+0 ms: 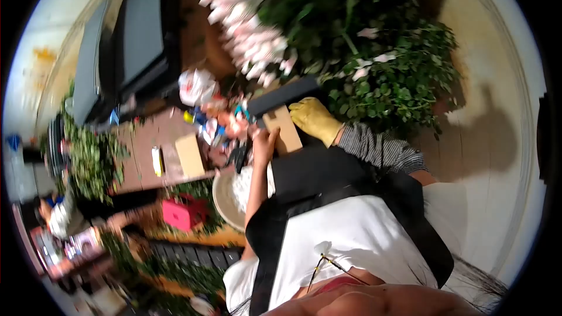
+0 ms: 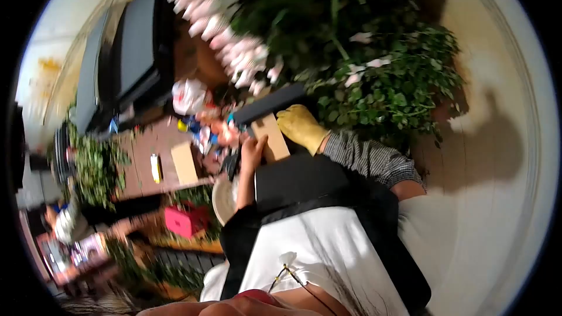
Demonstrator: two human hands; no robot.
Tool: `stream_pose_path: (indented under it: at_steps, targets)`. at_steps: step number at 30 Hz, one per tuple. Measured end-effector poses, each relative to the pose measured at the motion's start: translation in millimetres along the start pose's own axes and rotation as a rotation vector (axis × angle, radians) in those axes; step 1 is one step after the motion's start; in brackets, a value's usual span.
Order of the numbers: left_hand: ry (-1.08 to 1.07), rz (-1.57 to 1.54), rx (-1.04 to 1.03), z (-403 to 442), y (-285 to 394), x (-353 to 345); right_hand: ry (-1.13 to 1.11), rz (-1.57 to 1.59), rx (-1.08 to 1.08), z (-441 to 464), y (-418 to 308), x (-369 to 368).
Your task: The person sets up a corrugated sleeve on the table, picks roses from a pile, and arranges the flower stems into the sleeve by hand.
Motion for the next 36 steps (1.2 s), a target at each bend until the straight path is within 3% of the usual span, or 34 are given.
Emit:
stream_pose_path:
  at_steps: [1,3,4,5,8,10,11,12,13,14,15,16,18,19,20,21,23,25,27,29,30,31,33,34,36]
  targets:
    - [0.105,0.028,-0.033,1.4,6.9,5.7,0.121,-0.02,-0.014,-2.1,-3.4,22.4]
    - [0.086,0.056,0.087,-3.8,-1.0,5.4,0.14,0.099,0.155,-4.6,-22.3,27.1]
    - [0.125,0.073,0.03,-5.4,14.3,14.4,-0.135,0.02,0.106,-4.8,-24.7,-4.3]
    - [0.034,0.148,0.009,-1.6,25.1,13.7,-0.3,0.07,0.052,-10.6,-27.6,-22.8]
    - [-0.133,0.663,-0.142,10.7,35.5,17.4,-0.406,-0.155,0.128,-11.2,-21.6,-43.1]
    - [-0.393,-0.16,-0.043,-4.4,60.9,37.9,-0.393,-0.185,0.109,-9.6,-16.9,-57.7]
    - [-0.554,-0.42,-0.114,-27.1,95.1,51.9,-0.383,-0.155,0.084,-7.8,-15.0,-57.2]
    - [-1.012,-0.937,-0.109,-75.1,143.9,47.9,-0.325,-0.109,0.126,-13.5,-19.5,-43.9]
    - [-1.339,-0.928,-0.279,-110.1,166.0,34.5,-0.227,-0.134,0.202,-17.9,-25.6,-35.9]
    - [-1.371,-0.728,-0.224,-132.0,151.5,0.5,-0.224,-0.135,0.206,-19.9,-22.7,-42.8]
    - [-1.091,-0.253,-0.374,-123.7,144.2,-18.2,-0.259,-0.125,0.183,-18.7,-22.4,-44.5]
    - [-0.651,0.123,-0.534,-110.7,106.6,-42.2,-0.293,-0.116,0.159,-17.5,-22.1,-45.8]
    - [-0.718,0.216,-0.486,-114.4,101.2,-42.0,-0.293,-0.106,0.157,-14.1,-18.2,-53.6]
    - [-0.726,-0.021,-0.611,-114.3,120.7,-32.6,-0.296,-0.12,0.141,-16.0,-14.9,-55.6]
    - [-0.716,-0.137,-0.528,-106.5,165.8,8.9,-0.291,-0.12,0.146,-15.7,-21.4,-46.0]
    - [-0.633,-0.033,-0.195,-91.4,158.5,28.4,-0.298,-0.122,0.155,-17.7,-29.2,-35.5]
    - [-0.223,0.5,-0.318,-55.7,159.1,62.6,-0.195,-0.051,0.23,-15.7,-17.0,-53.2]
    - [-0.182,0.772,-0.368,-37.7,143.2,50.7,-0.291,-0.089,0.182,-15.2,-34.9,-30.2]
    - [-0.274,0.888,-0.388,-29.6,111.6,6.1,-0.2,-0.054,0.196,-13.1,-22.3,-36.9]
    - [-0.281,0.933,-0.295,-30.9,98.3,-8.3,-0.324,0.313,0.206,-14.3,-18.8,-17.5]
    - [-0.288,0.878,-0.309,-28.8,84.1,-22.5,-0.544,0.782,0.013,-13.2,-31.0,6.7]
    - [-0.273,0.867,-0.297,-27.4,85.8,-18.1,-0.707,0.849,0.043,-6.0,-53.6,50.3]
    - [-0.243,0.786,-0.261,-29.6,90.9,-5.3,-0.339,0.97,0.443,32.8,-84.5,179.4]
    - [-0.224,0.788,-0.261,-28.6,90.8,-5.7,-0.033,1.001,0.307,50.4,-75.0,247.1]
    - [-0.158,0.785,-0.259,-30.8,102.1,-0.6,0.638,0.473,0.621,85.8,-69.3,379.9]
Point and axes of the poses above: each hand's wrist, its own z-axis towards the middle knuckle, its own x-axis out of the back of the hand, y = z × x, the point moved 10 cm from there along z, towards the middle knuckle, and after that the axes turned 15 degrees about z, right-handed, at the moved point
